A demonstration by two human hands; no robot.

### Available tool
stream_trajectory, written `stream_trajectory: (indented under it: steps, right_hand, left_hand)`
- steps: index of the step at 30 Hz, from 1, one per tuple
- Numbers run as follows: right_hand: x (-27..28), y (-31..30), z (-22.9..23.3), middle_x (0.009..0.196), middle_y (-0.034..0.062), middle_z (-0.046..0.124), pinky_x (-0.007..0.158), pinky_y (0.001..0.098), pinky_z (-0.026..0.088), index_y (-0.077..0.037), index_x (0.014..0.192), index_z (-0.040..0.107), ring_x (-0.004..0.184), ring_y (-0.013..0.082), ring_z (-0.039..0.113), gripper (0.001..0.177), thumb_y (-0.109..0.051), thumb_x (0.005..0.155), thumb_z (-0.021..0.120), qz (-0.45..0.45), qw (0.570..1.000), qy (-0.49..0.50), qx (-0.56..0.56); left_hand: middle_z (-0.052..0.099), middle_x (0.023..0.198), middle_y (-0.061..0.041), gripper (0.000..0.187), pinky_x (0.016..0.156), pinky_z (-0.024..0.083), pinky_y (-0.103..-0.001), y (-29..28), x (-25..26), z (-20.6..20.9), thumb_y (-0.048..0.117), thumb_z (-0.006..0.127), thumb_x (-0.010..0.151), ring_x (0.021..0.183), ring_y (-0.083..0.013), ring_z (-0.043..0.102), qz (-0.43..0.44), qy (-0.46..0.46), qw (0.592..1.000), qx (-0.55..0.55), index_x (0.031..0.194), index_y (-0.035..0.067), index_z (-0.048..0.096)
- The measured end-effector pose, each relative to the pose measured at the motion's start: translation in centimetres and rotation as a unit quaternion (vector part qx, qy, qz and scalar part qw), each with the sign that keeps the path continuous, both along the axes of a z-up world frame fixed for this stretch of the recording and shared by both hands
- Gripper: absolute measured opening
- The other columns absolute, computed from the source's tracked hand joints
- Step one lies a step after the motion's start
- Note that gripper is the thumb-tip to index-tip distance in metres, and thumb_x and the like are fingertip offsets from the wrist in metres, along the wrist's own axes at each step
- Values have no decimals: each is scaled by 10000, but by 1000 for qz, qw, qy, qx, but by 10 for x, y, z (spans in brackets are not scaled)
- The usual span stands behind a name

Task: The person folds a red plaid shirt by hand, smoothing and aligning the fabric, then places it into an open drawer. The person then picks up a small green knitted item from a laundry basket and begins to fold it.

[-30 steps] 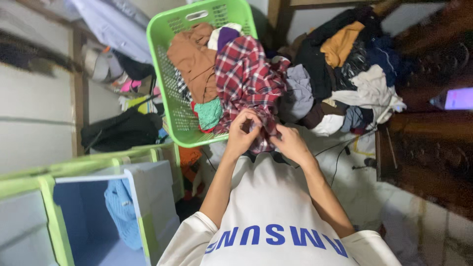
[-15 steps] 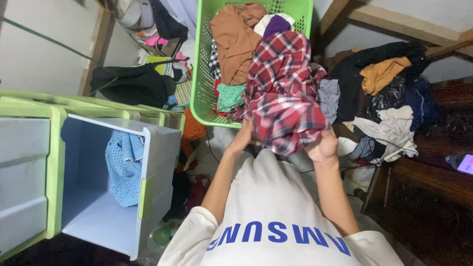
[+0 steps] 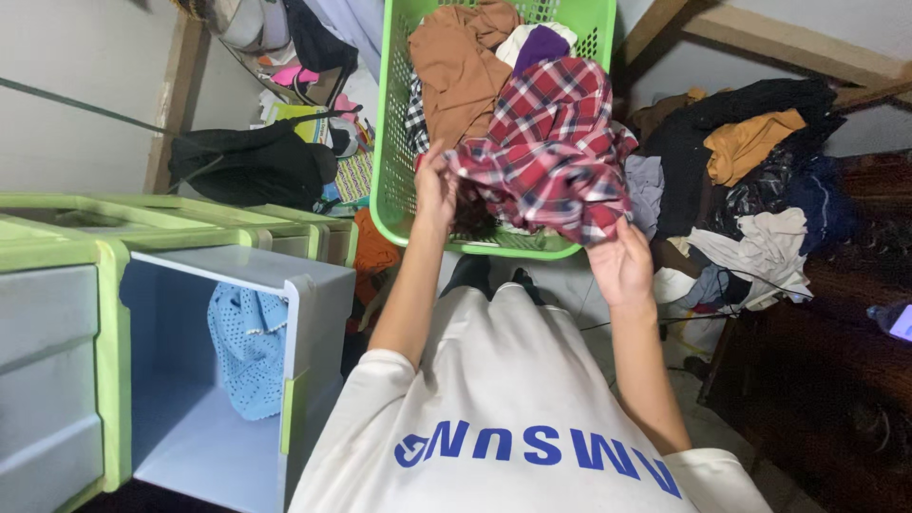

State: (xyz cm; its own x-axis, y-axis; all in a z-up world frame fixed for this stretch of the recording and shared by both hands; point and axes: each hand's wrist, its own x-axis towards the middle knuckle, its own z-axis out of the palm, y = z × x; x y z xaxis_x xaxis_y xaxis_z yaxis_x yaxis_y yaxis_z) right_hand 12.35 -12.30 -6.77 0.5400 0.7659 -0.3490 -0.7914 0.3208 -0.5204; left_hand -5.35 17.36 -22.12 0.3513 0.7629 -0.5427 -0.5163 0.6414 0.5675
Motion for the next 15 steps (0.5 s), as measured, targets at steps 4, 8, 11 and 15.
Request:
stream_trajectory:
  steps: [4,8,11,15]
  right_hand:
    - [5,-2,-13,1229,91,713,1079,421,498,-39,1169,674,1167,225,676,225,-177,1048,544,-2,1000,-12,-27]
    - [11,1,-40,1171,126,714,1018,434,502,-3,1146,671,1077,241,691,210,-184,1115,571,56,992,-73,-81]
    - [5,10,-61,1090,123,697,1020,481,525,-23,1095,647,1018,291,705,161,-176,1117,601,85,985,-64,-133]
    - [-5,31,-64,1043,130,702,1060,526,537,-39,1034,618,1047,355,726,166,-185,1112,602,60,994,-34,-81]
  left_hand:
    - [615,829,-25,432,535,429,-271,-36,-23,0,22,488,942,635,-117,542,-172,159,972,35,1360,1,597]
    - [735,1021,-129,469,686,501,-333,-49,-34,-6,35,527,862,824,-225,674,-301,362,873,128,1320,0,622]
    - [719,1201,-222,467,917,527,-387,-52,-40,-9,121,620,895,1087,-331,684,-369,483,760,231,1337,-28,615]
    - [614,1332,-301,583,1043,482,-449,-34,-36,-11,153,678,866,1257,-417,601,-509,575,615,180,1403,-19,531]
